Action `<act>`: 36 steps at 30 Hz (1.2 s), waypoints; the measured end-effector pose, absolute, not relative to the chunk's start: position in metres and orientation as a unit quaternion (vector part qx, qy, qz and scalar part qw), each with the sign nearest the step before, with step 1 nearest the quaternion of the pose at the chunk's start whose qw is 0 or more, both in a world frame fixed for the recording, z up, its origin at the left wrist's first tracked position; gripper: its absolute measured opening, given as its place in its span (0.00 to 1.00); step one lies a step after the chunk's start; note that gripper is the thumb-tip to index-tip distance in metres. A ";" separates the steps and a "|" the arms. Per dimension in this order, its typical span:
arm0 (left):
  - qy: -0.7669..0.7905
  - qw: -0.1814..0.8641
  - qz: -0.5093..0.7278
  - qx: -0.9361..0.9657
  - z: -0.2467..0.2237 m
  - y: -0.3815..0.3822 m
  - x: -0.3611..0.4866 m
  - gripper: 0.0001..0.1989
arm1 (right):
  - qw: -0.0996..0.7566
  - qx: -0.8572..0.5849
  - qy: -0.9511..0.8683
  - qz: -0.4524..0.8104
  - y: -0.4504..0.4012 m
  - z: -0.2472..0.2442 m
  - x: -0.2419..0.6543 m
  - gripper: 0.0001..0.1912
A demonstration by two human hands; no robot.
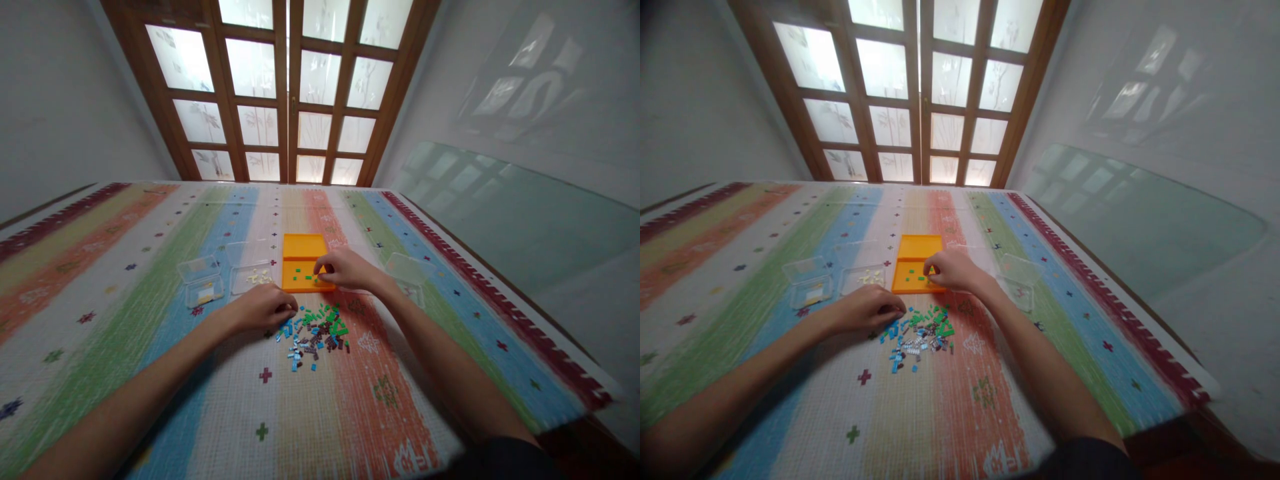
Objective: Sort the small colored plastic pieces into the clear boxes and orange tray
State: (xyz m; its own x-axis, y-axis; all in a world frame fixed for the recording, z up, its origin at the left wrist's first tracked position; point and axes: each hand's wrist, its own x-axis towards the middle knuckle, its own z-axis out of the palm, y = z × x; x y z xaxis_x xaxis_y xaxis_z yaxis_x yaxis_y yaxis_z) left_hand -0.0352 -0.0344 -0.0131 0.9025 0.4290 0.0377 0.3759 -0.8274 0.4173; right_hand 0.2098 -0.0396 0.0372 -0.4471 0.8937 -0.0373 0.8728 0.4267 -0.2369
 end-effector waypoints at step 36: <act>0.305 0.289 0.291 0.859 0.011 -0.033 -0.042 0.10 | 0.236 -0.416 -0.850 0.221 -0.050 0.027 0.181 0.10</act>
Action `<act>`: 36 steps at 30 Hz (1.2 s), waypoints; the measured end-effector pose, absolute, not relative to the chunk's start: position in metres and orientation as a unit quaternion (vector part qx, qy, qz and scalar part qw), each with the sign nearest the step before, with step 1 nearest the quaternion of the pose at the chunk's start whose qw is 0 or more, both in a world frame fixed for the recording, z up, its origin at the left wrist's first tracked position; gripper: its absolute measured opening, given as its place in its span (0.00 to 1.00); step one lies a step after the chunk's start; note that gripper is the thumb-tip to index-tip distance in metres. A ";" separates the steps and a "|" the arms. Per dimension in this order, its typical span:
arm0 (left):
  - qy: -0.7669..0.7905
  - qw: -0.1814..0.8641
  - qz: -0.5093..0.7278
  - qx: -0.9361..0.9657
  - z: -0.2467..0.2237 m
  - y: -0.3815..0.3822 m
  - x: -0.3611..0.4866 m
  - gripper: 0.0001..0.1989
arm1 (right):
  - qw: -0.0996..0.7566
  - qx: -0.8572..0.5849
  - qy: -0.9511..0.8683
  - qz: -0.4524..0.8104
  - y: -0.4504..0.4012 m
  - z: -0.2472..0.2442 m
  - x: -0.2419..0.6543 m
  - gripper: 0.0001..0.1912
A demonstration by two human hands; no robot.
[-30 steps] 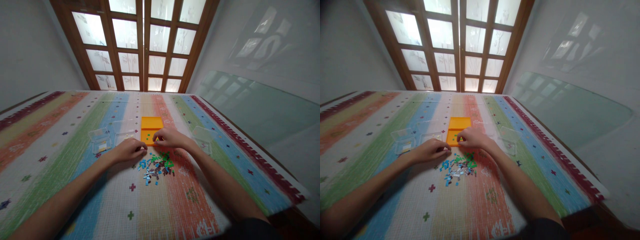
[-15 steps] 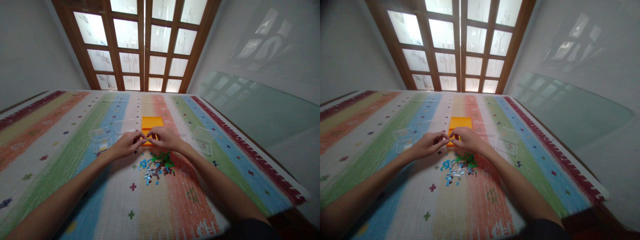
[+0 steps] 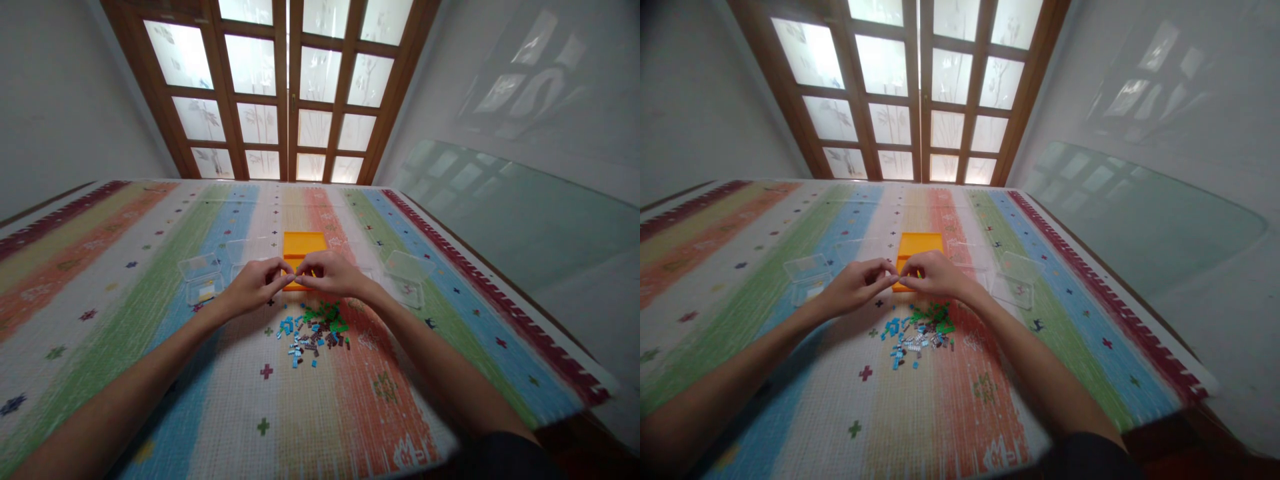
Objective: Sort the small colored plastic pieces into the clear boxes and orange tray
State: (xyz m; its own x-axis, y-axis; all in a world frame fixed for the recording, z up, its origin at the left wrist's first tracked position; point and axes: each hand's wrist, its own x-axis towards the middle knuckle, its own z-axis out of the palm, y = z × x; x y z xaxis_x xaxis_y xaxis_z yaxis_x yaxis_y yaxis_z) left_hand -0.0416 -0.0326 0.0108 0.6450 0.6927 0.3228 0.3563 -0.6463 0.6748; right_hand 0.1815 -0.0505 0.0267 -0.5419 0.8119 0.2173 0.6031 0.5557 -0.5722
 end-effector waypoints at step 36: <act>0.319 0.220 -0.117 0.914 0.032 -0.059 -0.034 0.05 | -0.047 -0.624 -0.779 0.042 -0.039 0.025 0.207 0.15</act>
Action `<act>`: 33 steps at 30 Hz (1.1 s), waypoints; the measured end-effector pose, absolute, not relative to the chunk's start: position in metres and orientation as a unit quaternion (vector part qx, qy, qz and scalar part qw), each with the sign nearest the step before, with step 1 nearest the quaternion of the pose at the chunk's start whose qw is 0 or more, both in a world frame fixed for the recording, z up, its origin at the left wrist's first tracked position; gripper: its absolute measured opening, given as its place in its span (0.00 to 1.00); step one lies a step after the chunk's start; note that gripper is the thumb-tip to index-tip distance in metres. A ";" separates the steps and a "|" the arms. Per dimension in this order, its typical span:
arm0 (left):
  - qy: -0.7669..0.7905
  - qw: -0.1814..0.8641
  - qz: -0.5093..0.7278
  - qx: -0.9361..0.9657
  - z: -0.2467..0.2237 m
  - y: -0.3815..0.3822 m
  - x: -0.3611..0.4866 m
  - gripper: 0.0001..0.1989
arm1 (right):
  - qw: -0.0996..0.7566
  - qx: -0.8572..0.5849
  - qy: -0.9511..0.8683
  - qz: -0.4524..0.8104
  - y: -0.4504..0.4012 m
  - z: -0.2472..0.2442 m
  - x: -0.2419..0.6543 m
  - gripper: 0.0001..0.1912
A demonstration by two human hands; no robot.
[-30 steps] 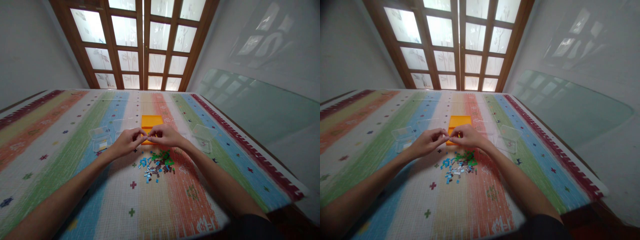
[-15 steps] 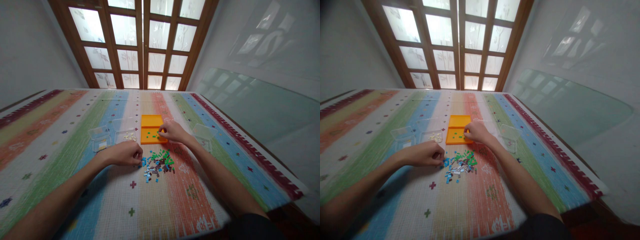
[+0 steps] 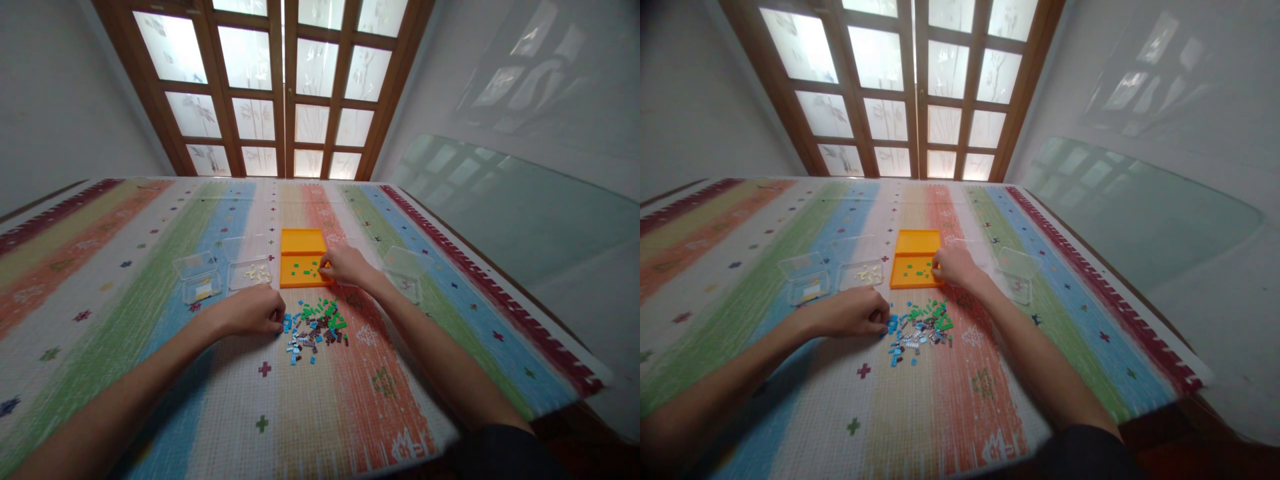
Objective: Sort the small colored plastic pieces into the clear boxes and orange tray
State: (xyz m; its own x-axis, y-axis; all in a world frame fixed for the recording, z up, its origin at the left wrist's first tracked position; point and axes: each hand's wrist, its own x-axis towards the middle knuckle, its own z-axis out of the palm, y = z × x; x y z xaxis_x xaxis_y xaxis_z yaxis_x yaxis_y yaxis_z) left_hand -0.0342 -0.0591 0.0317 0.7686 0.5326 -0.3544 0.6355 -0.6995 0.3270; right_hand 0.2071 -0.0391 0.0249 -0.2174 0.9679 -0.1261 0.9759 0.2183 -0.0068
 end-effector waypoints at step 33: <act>0.422 0.070 0.008 0.904 0.005 -0.010 -0.012 0.12 | 0.078 0.480 0.866 -0.118 -0.050 0.057 0.209 0.08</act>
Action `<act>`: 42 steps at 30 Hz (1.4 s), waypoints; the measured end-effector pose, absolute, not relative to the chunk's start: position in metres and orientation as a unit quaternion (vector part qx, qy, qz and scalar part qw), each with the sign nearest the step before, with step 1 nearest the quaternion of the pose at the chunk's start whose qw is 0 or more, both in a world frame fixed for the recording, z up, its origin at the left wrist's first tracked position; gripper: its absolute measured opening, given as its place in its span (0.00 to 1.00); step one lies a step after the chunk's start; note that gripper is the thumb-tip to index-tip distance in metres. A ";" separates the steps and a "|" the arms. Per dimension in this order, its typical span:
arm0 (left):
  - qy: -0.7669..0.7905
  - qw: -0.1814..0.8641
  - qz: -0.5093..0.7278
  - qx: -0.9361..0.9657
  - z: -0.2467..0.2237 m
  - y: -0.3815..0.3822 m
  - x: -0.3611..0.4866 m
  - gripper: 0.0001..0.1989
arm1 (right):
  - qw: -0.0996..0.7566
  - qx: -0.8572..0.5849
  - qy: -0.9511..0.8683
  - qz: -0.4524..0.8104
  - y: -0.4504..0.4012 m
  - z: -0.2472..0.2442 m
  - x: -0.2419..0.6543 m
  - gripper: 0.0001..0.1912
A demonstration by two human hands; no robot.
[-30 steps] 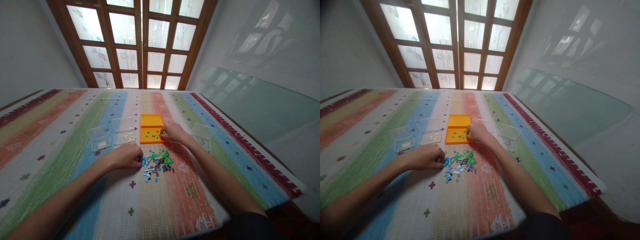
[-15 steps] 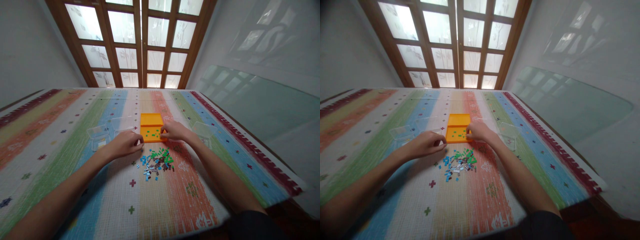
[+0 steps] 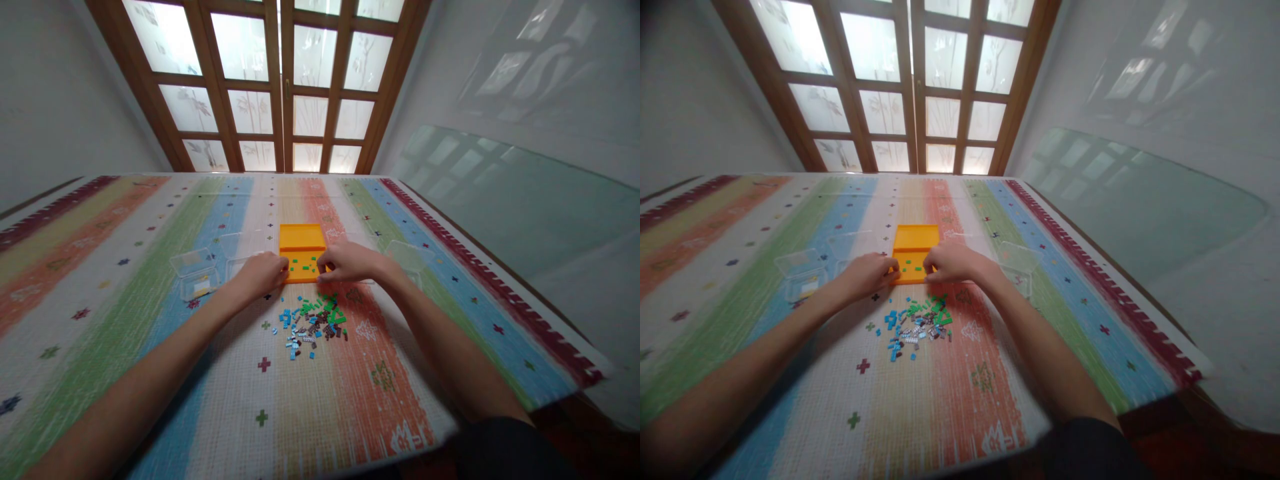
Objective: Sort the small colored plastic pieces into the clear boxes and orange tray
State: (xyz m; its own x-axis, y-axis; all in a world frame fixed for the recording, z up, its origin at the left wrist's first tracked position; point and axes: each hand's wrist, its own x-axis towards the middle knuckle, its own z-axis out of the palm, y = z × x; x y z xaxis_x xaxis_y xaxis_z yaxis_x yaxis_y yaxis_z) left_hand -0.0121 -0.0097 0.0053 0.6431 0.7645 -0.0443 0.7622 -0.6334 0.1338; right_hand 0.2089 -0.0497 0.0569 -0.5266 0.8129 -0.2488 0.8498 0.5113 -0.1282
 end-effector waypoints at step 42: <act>0.239 0.213 0.006 0.947 0.005 -0.048 -0.007 0.15 | 0.155 0.454 0.845 -0.238 -0.056 0.039 0.184 0.11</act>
State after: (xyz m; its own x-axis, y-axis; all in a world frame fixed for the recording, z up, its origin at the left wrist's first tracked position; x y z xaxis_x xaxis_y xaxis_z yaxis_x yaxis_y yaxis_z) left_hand -0.0070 -0.0484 0.0052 0.8858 0.4551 -0.0905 0.4500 -0.7949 0.4070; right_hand 0.1839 -0.0561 0.0390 -0.5405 0.6922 -0.4782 0.8401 0.4752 -0.2616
